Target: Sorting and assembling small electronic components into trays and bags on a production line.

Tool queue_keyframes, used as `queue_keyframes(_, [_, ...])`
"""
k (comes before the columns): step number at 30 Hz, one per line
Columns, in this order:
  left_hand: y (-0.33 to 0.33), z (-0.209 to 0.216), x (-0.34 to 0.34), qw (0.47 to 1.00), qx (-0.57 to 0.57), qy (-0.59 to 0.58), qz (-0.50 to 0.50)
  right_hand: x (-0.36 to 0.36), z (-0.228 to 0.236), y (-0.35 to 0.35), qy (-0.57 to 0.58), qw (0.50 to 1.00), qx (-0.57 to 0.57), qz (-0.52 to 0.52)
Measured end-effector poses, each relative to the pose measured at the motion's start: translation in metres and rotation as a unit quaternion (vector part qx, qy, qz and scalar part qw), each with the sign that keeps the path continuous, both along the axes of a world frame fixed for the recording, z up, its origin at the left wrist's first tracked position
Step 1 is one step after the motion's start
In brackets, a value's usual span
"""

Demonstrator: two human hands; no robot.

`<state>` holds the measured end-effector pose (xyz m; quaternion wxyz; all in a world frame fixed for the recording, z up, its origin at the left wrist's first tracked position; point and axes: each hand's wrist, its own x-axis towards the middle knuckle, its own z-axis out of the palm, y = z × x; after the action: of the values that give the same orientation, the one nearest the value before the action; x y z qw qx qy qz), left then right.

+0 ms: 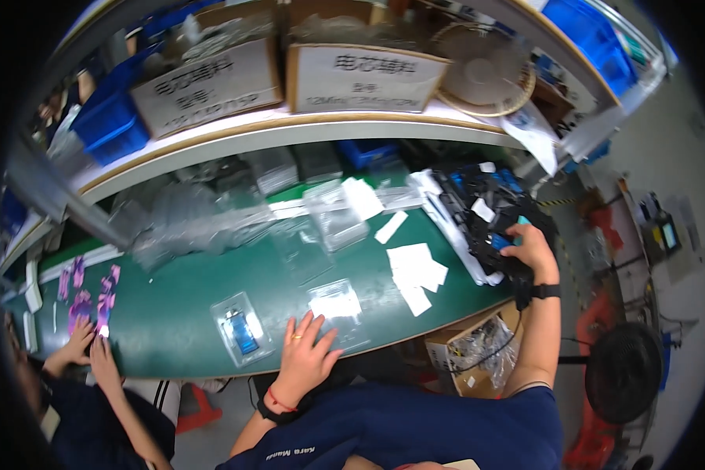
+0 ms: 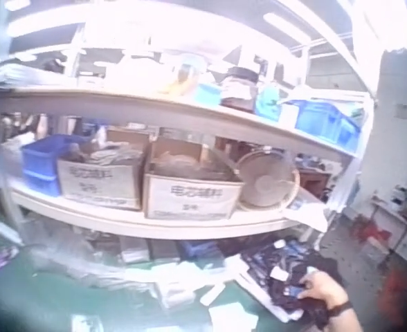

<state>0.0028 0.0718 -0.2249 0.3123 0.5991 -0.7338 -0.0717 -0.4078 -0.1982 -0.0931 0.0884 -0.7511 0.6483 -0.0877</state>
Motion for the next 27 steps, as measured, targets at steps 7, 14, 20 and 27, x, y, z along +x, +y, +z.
queue_keyframes(7, [-0.003,-0.005,0.003,1.000,-0.001,0.007,0.021,0.014,-0.002,-0.018,0.031,0.999,0.009,-0.011])
queue_keyframes(14, [-0.005,-0.005,0.002,1.000,0.003,0.009,0.020,-0.009,-0.008,-0.013,-0.017,0.997,-0.027,0.077])
queue_keyframes(20, [-0.002,-0.005,0.003,1.000,0.003,0.007,0.012,-0.004,-0.006,-0.004,0.009,0.995,-0.045,0.085])
queue_keyframes(27, [-0.004,-0.006,0.001,1.000,0.006,0.000,0.016,-0.013,-0.005,-0.006,0.039,0.991,-0.096,0.086])
